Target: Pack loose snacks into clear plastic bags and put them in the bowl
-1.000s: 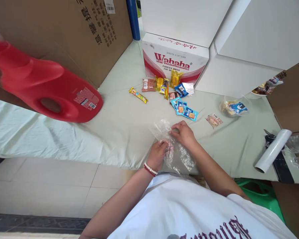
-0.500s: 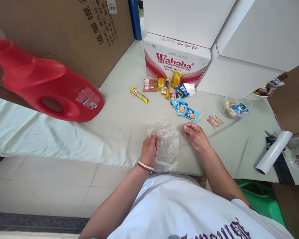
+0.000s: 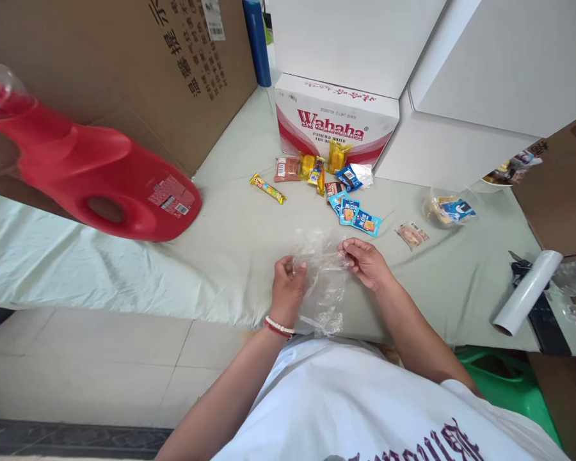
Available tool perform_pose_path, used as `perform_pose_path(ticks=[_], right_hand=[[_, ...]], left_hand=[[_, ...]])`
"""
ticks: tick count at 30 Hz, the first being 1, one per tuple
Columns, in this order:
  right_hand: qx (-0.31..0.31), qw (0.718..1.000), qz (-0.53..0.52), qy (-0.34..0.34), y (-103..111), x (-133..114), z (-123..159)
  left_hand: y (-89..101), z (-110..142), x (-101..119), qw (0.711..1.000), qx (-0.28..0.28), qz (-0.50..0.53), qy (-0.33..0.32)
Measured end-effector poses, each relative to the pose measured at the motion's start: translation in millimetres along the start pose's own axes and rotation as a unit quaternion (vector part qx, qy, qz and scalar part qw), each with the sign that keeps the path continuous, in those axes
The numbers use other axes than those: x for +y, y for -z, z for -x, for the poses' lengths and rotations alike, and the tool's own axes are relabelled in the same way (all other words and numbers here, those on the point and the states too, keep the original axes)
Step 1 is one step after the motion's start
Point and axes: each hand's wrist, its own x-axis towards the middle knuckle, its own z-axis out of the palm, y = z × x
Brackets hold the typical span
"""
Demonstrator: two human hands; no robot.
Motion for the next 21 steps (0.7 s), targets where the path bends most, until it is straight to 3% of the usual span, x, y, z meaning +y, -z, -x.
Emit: perform_pose_path(ticks=[3,4,6,9,11,13,16,18,21], right_hand=[[-0.009,0.999,0.003,0.037,-5,-8,13],[-0.007,0.999,0.008,0.048,-7,-10,18],[-0.004,0.998,0.017,0.066,-15,-12,26],[-0.011,0.995,0.037,0.091,-26,-11,35],[-0.004,0.991,0.065,0.121,-30,-10,39],[0.023,0.983,0.079,0.162,-28,-11,42],[0.064,0.98,0.034,0.187,-14,-15,45],[0.082,0.983,-0.01,0.162,1,-17,44],[0.138,0.983,-0.021,0.116,25,-17,34]], left_hand=[[6.4,5,9,0.962,0.159,-0.121,-0.188],[6.4,8,14,0.947,0.16,-0.147,-0.236],[1.0,14,24,0.945,0.076,-0.162,-0.275],[-17.7,16,35,0.966,-0.098,-0.096,-0.218],[-28.5,13,37,0.976,-0.142,-0.014,-0.165],[-31.3,9,36,0.98,-0.152,0.079,-0.105],[-18.2,5,35,0.969,-0.14,0.204,0.01],[-2.8,2,33,0.957,-0.125,0.252,0.07],[19.2,-10,28,0.962,-0.072,0.246,0.094]])
